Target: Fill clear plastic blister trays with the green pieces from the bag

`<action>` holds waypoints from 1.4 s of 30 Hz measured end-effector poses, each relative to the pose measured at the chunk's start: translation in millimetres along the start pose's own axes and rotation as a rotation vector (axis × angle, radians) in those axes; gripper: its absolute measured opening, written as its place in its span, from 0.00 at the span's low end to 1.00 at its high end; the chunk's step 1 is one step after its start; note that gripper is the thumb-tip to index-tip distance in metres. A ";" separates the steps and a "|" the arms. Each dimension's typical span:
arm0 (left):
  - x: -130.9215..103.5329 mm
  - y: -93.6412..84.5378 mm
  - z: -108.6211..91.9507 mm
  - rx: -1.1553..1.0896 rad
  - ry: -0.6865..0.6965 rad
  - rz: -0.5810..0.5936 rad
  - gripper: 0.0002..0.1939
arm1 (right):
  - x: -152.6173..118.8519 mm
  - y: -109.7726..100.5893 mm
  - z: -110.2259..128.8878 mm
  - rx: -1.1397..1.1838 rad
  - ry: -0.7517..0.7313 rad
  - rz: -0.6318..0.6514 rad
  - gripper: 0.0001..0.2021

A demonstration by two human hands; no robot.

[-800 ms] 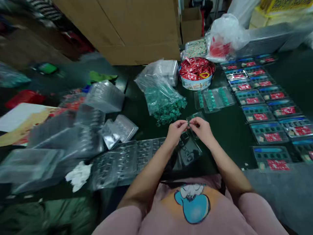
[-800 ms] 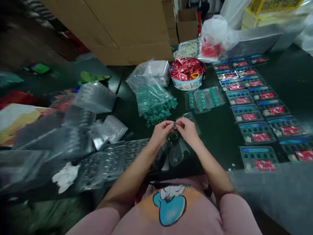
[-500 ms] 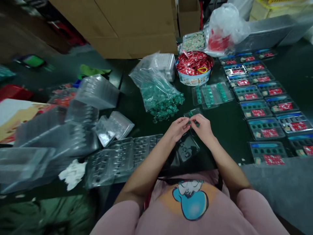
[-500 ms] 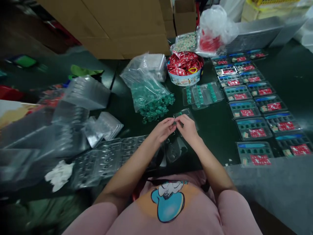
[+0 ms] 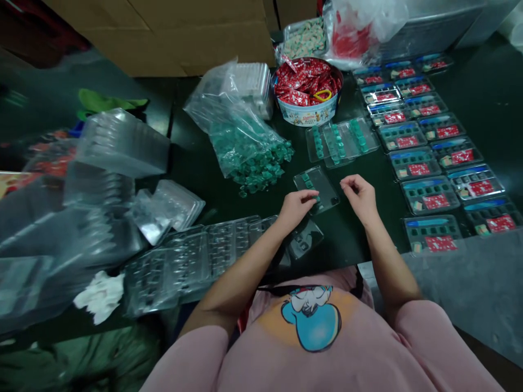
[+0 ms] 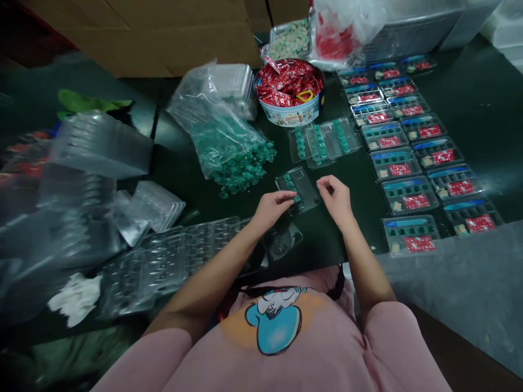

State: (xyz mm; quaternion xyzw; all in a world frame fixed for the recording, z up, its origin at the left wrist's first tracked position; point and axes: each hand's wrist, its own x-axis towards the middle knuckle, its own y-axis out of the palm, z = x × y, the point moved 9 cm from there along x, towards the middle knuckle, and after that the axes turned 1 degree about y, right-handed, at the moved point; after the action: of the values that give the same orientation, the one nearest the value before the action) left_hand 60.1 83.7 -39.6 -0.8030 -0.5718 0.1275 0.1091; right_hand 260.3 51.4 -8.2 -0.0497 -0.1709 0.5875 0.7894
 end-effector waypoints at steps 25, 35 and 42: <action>-17.2 61.5 -16.5 0.763 0.288 0.295 0.14 | -6.2 19.1 -27.1 -0.236 -0.017 0.097 0.07; -17.8 -85.0 -4.9 0.660 0.149 -0.087 0.13 | -3.3 2.5 -44.3 -0.629 -0.042 0.153 0.11; -22.5 -60.3 20.0 0.854 0.070 0.108 0.10 | 12.4 -26.2 -52.7 -0.839 0.002 0.115 0.14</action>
State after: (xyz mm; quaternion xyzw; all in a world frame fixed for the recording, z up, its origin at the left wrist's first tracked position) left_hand -7.3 82.4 -37.3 -0.7183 -0.4209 0.3308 0.4443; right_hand 304.5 61.5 -47.6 -0.3766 -0.3914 0.5100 0.6670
